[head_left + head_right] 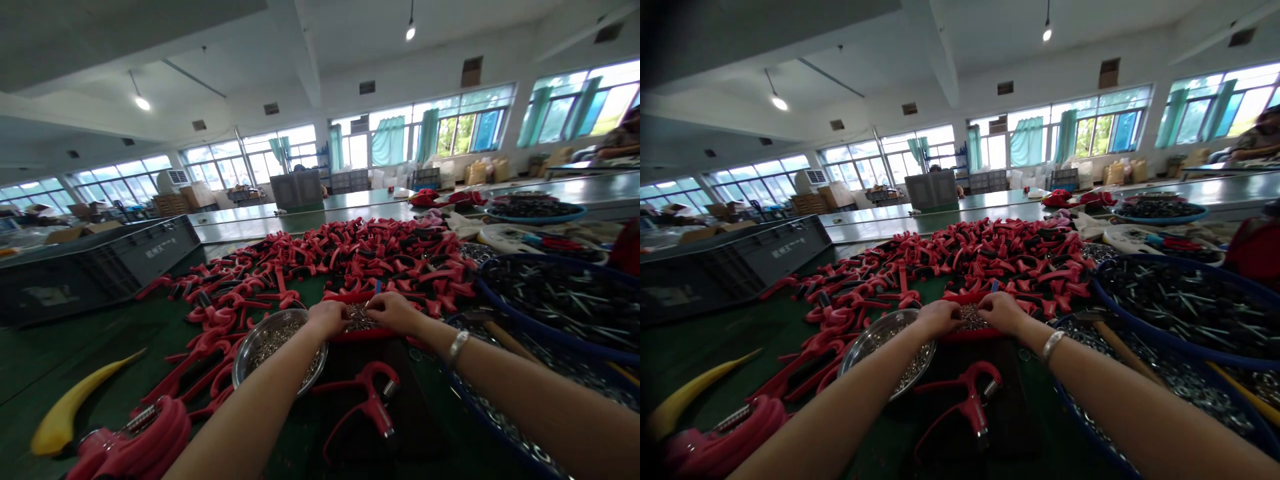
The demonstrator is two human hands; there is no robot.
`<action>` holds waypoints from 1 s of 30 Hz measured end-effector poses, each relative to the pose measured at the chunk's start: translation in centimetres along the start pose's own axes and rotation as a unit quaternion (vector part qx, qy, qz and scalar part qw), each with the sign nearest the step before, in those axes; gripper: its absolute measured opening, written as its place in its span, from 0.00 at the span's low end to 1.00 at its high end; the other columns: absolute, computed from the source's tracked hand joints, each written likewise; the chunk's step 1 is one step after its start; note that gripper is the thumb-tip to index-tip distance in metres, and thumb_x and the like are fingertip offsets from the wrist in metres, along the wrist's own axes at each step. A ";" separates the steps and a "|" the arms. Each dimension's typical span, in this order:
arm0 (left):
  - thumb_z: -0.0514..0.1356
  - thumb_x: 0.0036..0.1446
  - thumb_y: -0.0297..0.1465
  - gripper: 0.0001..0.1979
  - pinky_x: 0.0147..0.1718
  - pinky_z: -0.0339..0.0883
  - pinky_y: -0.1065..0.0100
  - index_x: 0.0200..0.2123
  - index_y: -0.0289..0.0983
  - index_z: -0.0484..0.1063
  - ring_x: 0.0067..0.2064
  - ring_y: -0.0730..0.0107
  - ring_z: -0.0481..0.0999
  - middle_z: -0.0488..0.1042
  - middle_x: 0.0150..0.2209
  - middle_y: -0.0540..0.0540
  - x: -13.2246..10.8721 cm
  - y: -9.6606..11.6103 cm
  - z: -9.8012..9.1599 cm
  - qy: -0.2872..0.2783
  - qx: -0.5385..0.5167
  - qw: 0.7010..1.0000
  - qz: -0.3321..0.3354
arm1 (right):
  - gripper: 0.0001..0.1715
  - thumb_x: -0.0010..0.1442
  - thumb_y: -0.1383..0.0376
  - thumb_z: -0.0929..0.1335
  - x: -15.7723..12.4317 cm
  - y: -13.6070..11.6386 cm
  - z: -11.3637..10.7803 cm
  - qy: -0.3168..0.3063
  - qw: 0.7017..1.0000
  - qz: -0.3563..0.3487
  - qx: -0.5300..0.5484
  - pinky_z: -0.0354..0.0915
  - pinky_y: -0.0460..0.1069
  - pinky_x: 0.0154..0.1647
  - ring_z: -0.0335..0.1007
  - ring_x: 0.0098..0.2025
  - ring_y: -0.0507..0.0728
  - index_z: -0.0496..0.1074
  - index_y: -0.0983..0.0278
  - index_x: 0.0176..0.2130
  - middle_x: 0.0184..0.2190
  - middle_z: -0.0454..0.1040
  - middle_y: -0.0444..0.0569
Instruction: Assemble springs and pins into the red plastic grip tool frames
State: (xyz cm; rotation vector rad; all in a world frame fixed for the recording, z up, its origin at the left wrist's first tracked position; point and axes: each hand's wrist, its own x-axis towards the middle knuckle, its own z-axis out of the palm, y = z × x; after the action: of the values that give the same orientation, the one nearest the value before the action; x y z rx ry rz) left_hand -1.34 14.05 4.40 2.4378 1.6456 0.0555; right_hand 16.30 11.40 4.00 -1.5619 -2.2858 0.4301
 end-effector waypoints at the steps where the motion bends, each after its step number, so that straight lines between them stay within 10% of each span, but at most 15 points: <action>1: 0.59 0.52 0.37 0.09 0.40 0.64 0.62 0.35 0.38 0.71 0.40 0.66 0.71 0.72 0.38 0.47 -0.1 -0.3 0.0 0.018 -0.016 1.000 -0.001 | 0.11 0.58 0.64 0.64 -1.2 -0.3 -0.2 -0.005 1.000 -0.009 0.010 0.64 0.47 0.33 0.70 0.32 0.53 0.73 0.66 0.33 0.28 0.74 0.45; 11: 0.59 0.44 0.31 0.05 0.27 0.61 0.73 0.24 0.35 0.70 0.27 0.73 0.68 0.69 0.22 0.52 -2.7 -0.1 0.5 0.125 -0.241 0.961 0.047 | 0.13 0.58 0.66 0.60 -10.3 -1.5 0.8 0.022 1.000 -0.003 -0.008 0.61 0.47 0.35 0.69 0.34 0.54 0.73 0.63 0.32 0.31 0.75 0.47; 16: 0.59 0.47 0.31 0.14 0.25 0.61 0.76 0.40 0.36 0.70 0.24 0.78 0.67 0.70 0.24 0.54 -6.3 1.4 0.8 0.089 -0.344 0.931 0.086 | 0.12 0.58 0.68 0.59 -10.1 -1.8 0.9 0.026 0.997 -0.015 -0.068 0.62 0.47 0.34 0.69 0.34 0.54 0.71 0.63 0.32 0.31 0.73 0.48; 24: 0.59 0.48 0.35 0.12 0.17 0.61 0.75 0.35 0.34 0.67 0.19 0.78 0.69 0.72 0.30 0.49 -10.1 2.2 2.9 -0.012 -0.490 0.870 0.048 | 0.15 0.52 0.78 0.60 -10.7 -2.6 1.6 0.026 0.976 -0.052 -0.210 0.61 0.48 0.30 0.69 0.31 0.57 0.70 0.64 0.33 0.31 0.72 0.51; 30: 0.60 0.47 0.39 0.12 0.24 0.63 0.71 0.30 0.36 0.72 0.25 0.71 0.72 0.74 0.27 0.50 -10.6 2.4 3.3 0.012 -0.391 0.920 0.023 | 0.19 0.48 0.81 0.60 -10.7 -3.0 2.4 0.033 0.958 -0.081 -0.272 0.62 0.48 0.29 0.69 0.33 0.58 0.72 0.64 0.34 0.32 0.73 0.53</action>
State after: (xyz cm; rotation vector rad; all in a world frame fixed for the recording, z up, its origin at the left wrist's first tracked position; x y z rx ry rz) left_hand -2.71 2.95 2.46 1.8468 1.2289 0.6234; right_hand 16.36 0.24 2.02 -1.5587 -2.5889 -0.3217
